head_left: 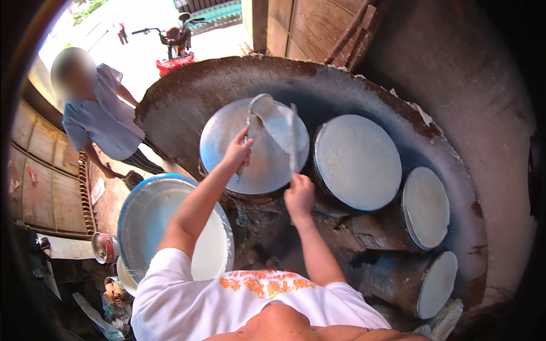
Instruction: The person ladles batter onto multiple hot circular pans and spreads it into thin crepes. They flip and remove cooked crepes, stacking them, then repeat the process with fresh batter.
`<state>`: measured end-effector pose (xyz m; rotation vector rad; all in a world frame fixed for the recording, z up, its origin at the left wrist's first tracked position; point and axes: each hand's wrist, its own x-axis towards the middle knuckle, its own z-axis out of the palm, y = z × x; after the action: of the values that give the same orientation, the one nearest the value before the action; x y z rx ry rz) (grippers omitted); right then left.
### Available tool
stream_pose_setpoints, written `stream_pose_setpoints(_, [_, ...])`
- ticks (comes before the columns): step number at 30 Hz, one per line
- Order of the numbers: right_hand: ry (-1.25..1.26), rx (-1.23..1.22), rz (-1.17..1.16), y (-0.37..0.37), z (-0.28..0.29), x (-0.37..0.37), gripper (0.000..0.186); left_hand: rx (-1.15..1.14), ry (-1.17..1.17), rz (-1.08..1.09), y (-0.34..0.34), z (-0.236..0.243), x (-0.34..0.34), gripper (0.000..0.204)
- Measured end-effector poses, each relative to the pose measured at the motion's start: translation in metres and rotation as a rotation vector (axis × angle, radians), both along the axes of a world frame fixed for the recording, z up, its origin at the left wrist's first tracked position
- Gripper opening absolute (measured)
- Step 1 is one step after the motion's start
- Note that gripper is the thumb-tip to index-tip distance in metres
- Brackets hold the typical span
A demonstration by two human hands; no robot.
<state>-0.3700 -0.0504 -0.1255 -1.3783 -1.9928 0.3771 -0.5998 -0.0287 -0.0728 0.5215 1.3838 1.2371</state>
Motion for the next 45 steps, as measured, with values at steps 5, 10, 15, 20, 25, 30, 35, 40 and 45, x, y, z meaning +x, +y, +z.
stream_pose_setpoints(5, [0.025, 0.014, 0.069, 0.034, 0.025, -0.024, 0.034, 0.044, 0.515, 0.01, -0.002, -0.002, 0.002, 0.054])
stream_pose_setpoints(10, [0.048, -0.047, 0.047, 0.013, 0.008, -0.018, 0.038, 0.165, 1.283, -0.016, -0.038, -0.027, -0.02, 0.055])
stream_pose_setpoints(15, [-0.011, -0.001, 0.076, 0.05, 0.028, -0.038, 0.032, 0.375, 0.856, 0.192, -0.046, -0.032, -0.028, 0.056])
stream_pose_setpoints(20, [-0.067, -0.047, 0.126, 0.065, -0.015, -0.007, 0.031, 0.264, -1.121, 0.212, -0.063, 0.018, -0.011, 0.021])
stream_pose_setpoints(25, [-0.135, -0.152, 0.291, 0.091, -0.005, -0.042, 0.033, 0.673, -1.682, 0.034, -0.103, 0.035, 0.015, 0.042])
stream_pose_setpoints(30, [0.02, -0.163, 0.468, 0.09, -0.007, -0.049, 0.033, 1.177, -1.246, 0.456, -0.247, 0.087, 0.033, 0.037])
stream_pose_setpoints(35, [-0.011, 0.007, 0.45, 0.143, -0.014, 0.011, 0.035, 1.118, -0.623, 0.731, -0.41, 0.13, 0.036, 0.034])
stream_pose_setpoints(40, [-0.21, -0.048, 0.498, 0.164, -0.009, -0.01, 0.038, 0.961, -0.761, 1.021, -0.427, 0.108, 0.055, 0.033])
stream_pose_setpoints(45, [-0.162, -0.066, 0.66, 0.135, -0.002, -0.057, 0.035, 0.819, -1.138, 0.774, -0.29, 0.086, 0.07, 0.039])
